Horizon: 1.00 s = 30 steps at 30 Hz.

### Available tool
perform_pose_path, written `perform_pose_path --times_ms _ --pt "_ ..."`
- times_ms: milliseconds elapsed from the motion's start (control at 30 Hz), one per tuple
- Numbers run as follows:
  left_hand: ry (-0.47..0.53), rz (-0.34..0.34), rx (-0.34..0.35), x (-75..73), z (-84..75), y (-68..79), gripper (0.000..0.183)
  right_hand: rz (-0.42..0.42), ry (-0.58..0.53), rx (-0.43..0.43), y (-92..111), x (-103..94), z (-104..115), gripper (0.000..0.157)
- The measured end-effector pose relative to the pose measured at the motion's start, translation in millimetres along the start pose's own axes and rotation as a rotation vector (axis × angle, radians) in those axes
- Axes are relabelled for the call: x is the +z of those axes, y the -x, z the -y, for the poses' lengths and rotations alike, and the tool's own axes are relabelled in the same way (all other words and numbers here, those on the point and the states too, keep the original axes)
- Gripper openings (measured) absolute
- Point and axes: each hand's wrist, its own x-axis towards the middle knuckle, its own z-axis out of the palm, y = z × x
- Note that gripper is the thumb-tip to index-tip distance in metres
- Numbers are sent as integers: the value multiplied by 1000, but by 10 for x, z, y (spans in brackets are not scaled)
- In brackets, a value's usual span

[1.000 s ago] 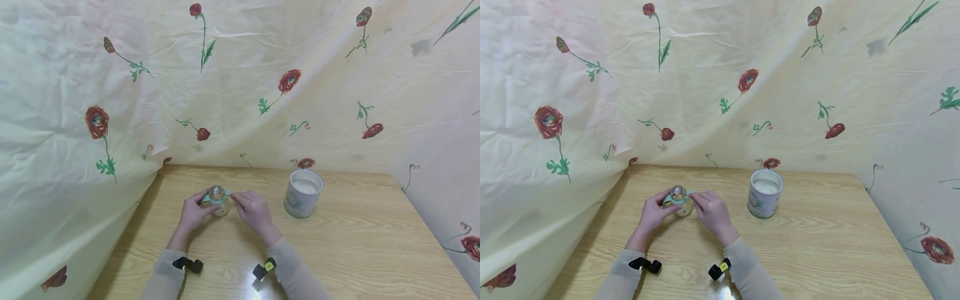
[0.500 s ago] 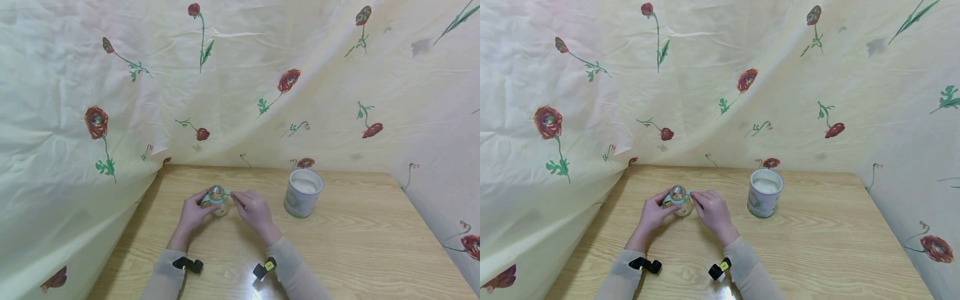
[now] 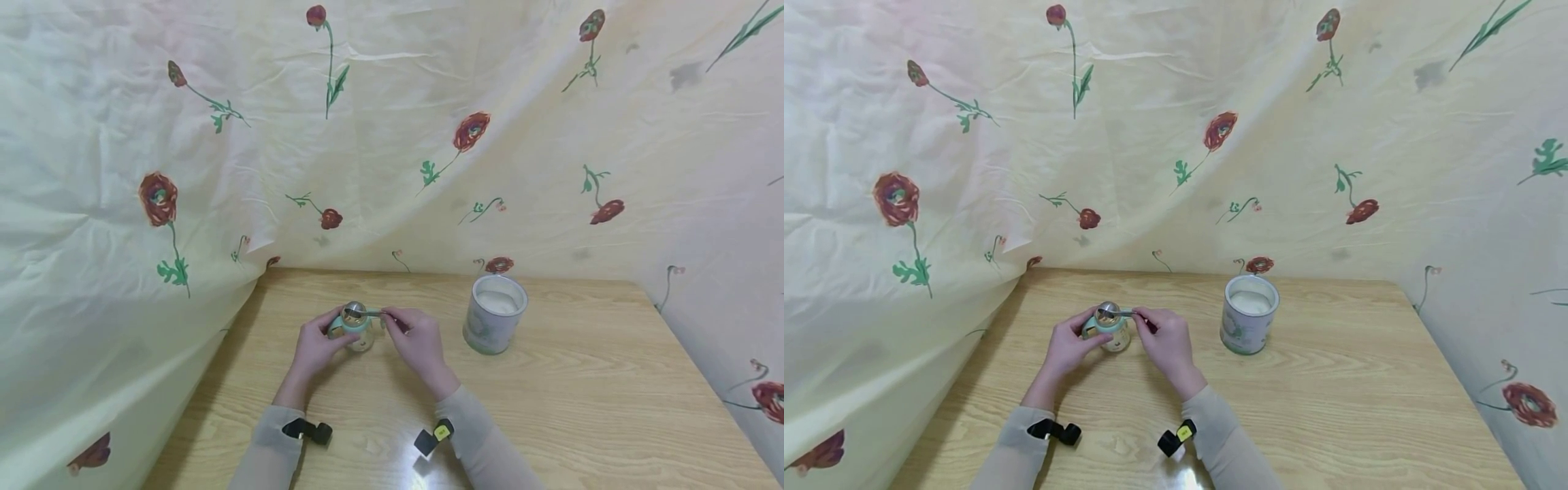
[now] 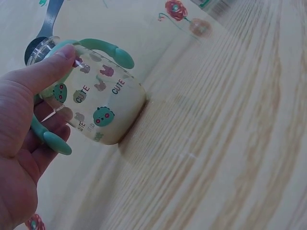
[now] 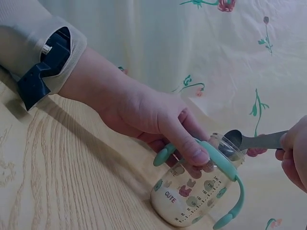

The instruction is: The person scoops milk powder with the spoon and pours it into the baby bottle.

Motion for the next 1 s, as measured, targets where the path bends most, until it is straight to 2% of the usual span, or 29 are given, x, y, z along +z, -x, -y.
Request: perform_pose_path --times_ms 600,1000 --pt "-29 0 0 -4 -15 7 69 -30 -130 107 0 -2 39 11" --pt "-43 -7 -1 -25 -59 9 77 -52 -190 189 -18 -20 54 10"
